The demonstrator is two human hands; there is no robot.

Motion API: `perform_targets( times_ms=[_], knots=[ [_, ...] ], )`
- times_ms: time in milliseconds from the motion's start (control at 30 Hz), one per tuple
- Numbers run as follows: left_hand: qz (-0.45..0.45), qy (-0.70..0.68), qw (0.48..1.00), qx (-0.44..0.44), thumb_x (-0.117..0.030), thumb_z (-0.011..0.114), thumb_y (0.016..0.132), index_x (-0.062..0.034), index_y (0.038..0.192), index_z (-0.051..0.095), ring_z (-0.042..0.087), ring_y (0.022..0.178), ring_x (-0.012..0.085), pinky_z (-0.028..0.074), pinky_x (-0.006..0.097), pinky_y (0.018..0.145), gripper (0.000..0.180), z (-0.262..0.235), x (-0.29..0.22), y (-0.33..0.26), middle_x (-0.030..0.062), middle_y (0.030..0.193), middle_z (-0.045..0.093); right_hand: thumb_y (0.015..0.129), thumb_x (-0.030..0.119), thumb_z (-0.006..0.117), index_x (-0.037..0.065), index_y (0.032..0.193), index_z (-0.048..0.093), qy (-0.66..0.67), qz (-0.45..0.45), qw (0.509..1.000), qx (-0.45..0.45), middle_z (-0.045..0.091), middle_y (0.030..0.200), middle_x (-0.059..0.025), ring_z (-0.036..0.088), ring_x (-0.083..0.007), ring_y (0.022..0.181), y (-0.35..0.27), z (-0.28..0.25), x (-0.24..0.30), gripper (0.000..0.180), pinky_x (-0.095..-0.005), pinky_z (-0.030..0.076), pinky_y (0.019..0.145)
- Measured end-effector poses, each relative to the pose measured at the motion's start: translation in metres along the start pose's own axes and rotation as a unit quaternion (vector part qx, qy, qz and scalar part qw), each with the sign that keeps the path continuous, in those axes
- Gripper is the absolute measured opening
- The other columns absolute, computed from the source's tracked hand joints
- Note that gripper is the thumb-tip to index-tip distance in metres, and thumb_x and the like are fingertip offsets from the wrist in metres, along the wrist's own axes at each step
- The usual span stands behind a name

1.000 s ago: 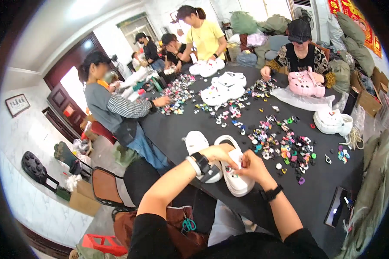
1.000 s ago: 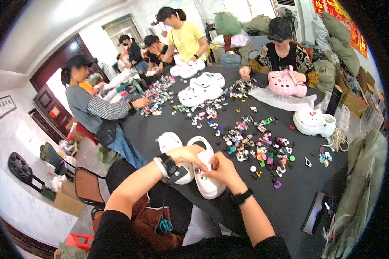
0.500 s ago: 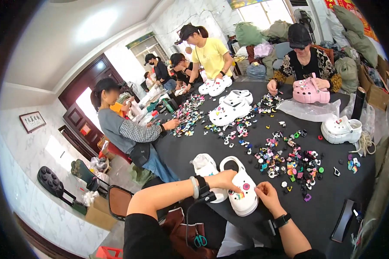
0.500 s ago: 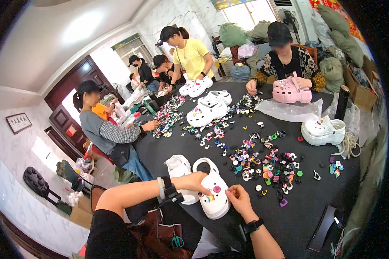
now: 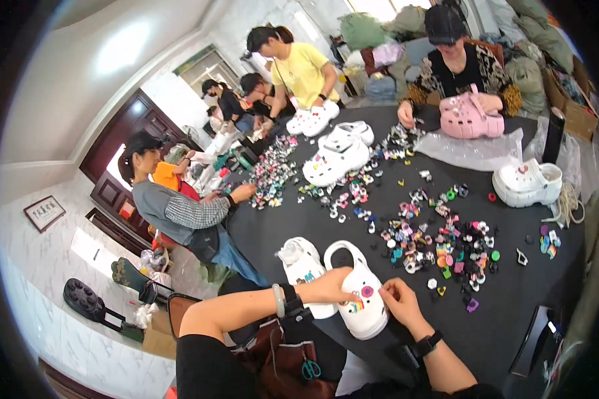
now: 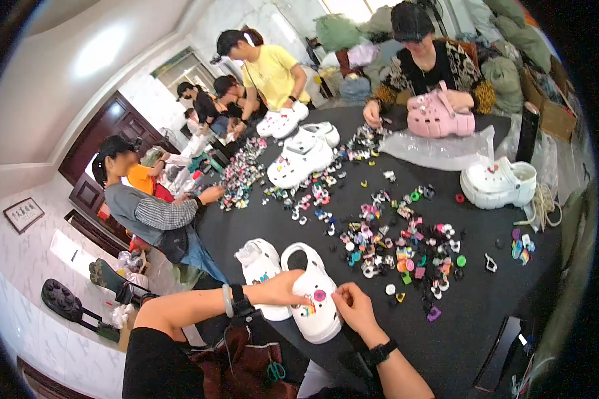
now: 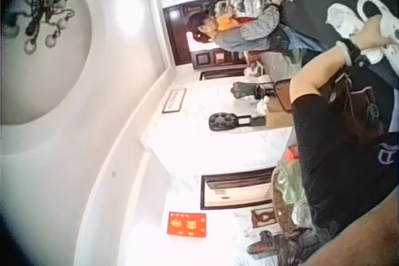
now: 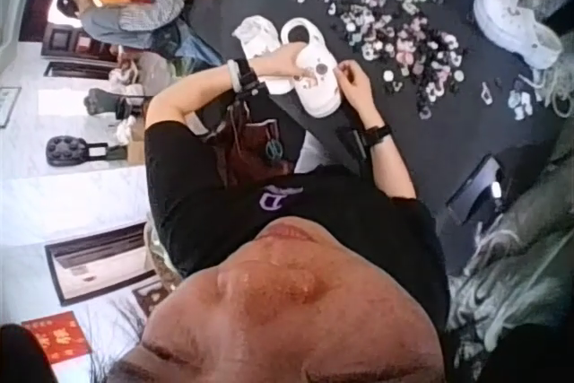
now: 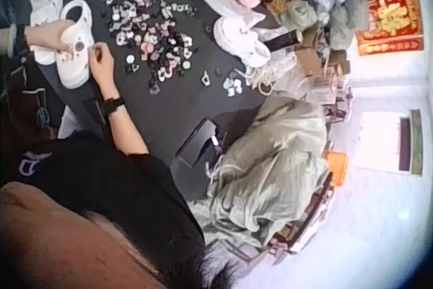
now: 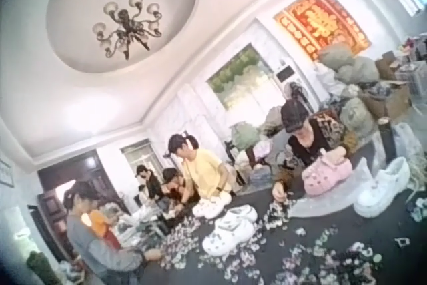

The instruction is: Applying colorful decorative charms (Jibbitz) to holes in rubber clogs.

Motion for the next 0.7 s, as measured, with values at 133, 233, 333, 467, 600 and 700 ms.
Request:
perform_targets(
  times_ms=[133, 233, 333, 467, 600, 700],
  knots=[
    [-0.042, -0.100, 0.994, -0.021, -0.025, 0.081, 0.074, 0.0026, 0.114, 0.053, 0.064, 0.084, 0.0180, 0.055, 0.031, 0.067, 0.056, -0.003, 0.022, -0.001, 0.0125, 0.098, 0.062, 0.087, 0.021, 0.067, 0.004, 0.093, 0.060, 0.002, -0.020, 1.000, -0.010, 0.052, 0.066, 0.0004, 0.048, -0.0067, 0.060, 0.007, 0.007, 0.005, 0.019, -0.0244, 0.041, 0.055],
    [-0.072, -0.086, 0.994, 0.017, -0.024, 0.084, 0.072, 0.0014, 0.113, 0.058, 0.064, 0.085, 0.0130, 0.054, 0.029, 0.070, 0.055, -0.011, 0.019, 0.005, 0.0081, 0.098, 0.067, 0.088, 0.021, 0.066, 0.004, 0.094, 0.060, -0.007, -0.032, 0.999, -0.009, 0.052, 0.066, 0.0010, 0.048, -0.0062, 0.060, 0.013, 0.003, 0.004, 0.019, -0.0240, 0.041, 0.055],
    [-0.100, -0.206, 0.970, 0.077, -0.020, 0.083, 0.071, 0.0008, 0.108, 0.063, 0.063, 0.094, 0.0144, 0.049, 0.029, 0.084, 0.046, -0.013, 0.013, 0.007, 0.0086, 0.100, 0.069, 0.088, 0.020, 0.066, 0.004, 0.094, 0.060, 0.009, 0.019, 1.000, 0.012, 0.052, 0.066, 0.0024, 0.047, -0.0049, 0.060, 0.015, 0.003, -0.005, 0.018, -0.0227, 0.040, 0.055],
    [-0.128, -0.298, 0.939, 0.112, -0.016, 0.082, 0.073, 0.0043, 0.113, 0.058, 0.061, 0.099, 0.0135, 0.049, 0.028, 0.086, 0.052, -0.006, 0.017, 0.003, 0.0091, 0.107, 0.066, 0.088, 0.018, 0.066, 0.004, 0.094, 0.061, 0.032, 0.027, 0.999, 0.031, 0.052, 0.068, 0.0040, 0.047, -0.0032, 0.060, 0.010, 0.006, -0.015, 0.016, -0.0208, 0.039, 0.054],
    [-0.100, -0.254, 0.955, 0.121, -0.014, 0.082, 0.072, 0.0037, 0.116, 0.057, 0.060, 0.100, 0.0138, 0.048, 0.028, 0.088, 0.054, -0.002, 0.005, -0.004, 0.0092, 0.110, 0.065, 0.089, 0.015, 0.065, 0.003, 0.095, 0.060, 0.049, 0.025, 0.998, 0.038, 0.053, 0.069, 0.0042, 0.048, -0.0026, 0.060, 0.004, 0.006, -0.016, 0.014, -0.0203, 0.040, 0.054],
    [-0.079, -0.233, 0.963, 0.114, -0.013, 0.082, 0.070, 0.0025, 0.112, 0.061, 0.062, 0.098, 0.0156, 0.049, 0.028, 0.085, 0.050, -0.001, 0.005, -0.003, 0.0093, 0.108, 0.067, 0.089, 0.015, 0.065, 0.003, 0.095, 0.060, 0.052, 0.015, 0.998, 0.041, 0.053, 0.069, 0.0041, 0.048, -0.0027, 0.061, 0.004, 0.007, -0.013, 0.014, -0.0205, 0.040, 0.055]
  ],
)
Point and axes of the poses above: each hand's wrist, its own y-axis towards the middle knuckle, its own z-axis out of the palm, x = y × z, the point moved 9 cm from there along y, towards the middle knuckle
